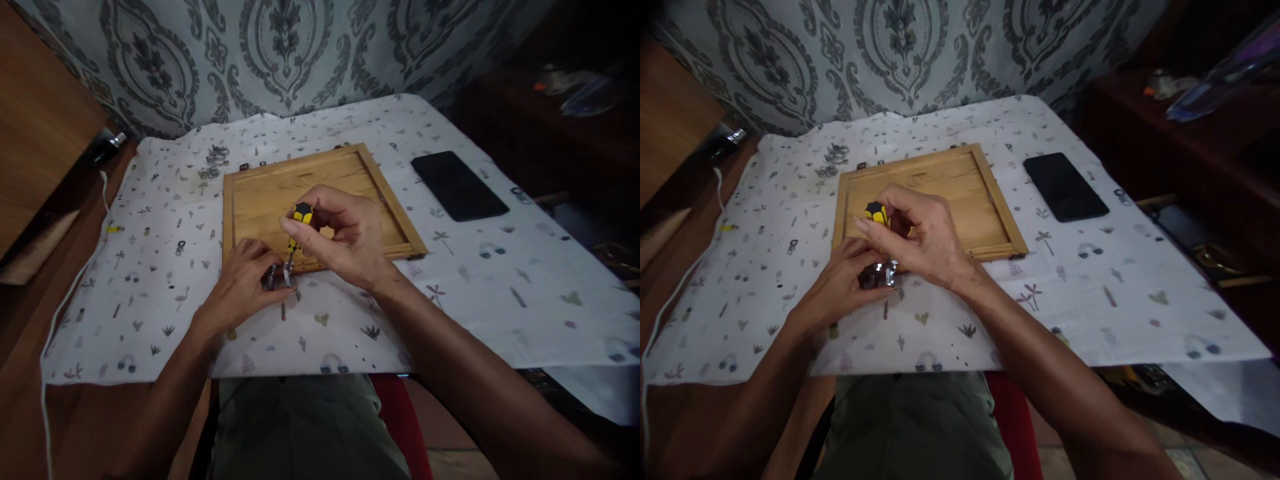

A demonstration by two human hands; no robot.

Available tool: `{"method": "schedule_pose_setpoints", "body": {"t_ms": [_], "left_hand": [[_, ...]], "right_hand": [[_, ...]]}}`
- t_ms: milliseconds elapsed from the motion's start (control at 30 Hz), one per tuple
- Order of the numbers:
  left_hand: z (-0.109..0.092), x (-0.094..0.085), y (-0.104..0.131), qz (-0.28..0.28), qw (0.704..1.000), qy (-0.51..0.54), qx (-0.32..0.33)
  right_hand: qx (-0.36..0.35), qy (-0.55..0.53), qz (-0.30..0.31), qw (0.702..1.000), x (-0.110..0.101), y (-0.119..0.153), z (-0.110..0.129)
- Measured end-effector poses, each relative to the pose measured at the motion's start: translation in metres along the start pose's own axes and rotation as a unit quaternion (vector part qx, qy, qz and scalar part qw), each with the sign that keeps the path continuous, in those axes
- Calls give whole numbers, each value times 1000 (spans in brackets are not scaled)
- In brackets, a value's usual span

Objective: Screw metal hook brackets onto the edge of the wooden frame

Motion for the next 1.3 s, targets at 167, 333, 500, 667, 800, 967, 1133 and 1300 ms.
{"method": "schedule_pose_setpoints", "body": {"t_ms": [167,333,500,667,800,967,1133,1300], "left_hand": [[-2,-2,0,-8,1000,-7,7],[-1,-1,0,-8,1000,-13,7],[0,-1,0,-2,1000,-10,8],[-1,-1,-1,11,1000,2,-1],[-2,-2,0,3,1000,9,3],[-2,-3,-1,2,1000,15,0],[-1,-3,-2,9,1000,-4,-7],[0,-2,-1,5,1000,-10,-9]], "right_hand": [[-1,6,-5,1000,0,0,-2],[-13,16,-6,1000,0,0,-3],[-13,20,1,1000,1,-1,-5],[21,-28,39,999,5,-1,-8],[65,-122,73,988,8,-1,-9],[50,-114,108,986,8,-2,-5],[47,-108,100,988,9,-3,-7],[53,-96,77,991,7,-3,-9]]}}
Point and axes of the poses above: each hand's wrist, its own y-axis away from the middle knuckle, its own x-axis out of the palm, z = x × y, the point moved 6 cm from there along -y, towards the middle knuckle, and after that the axes turned 7 degrees about z, right-handed, at the moved point
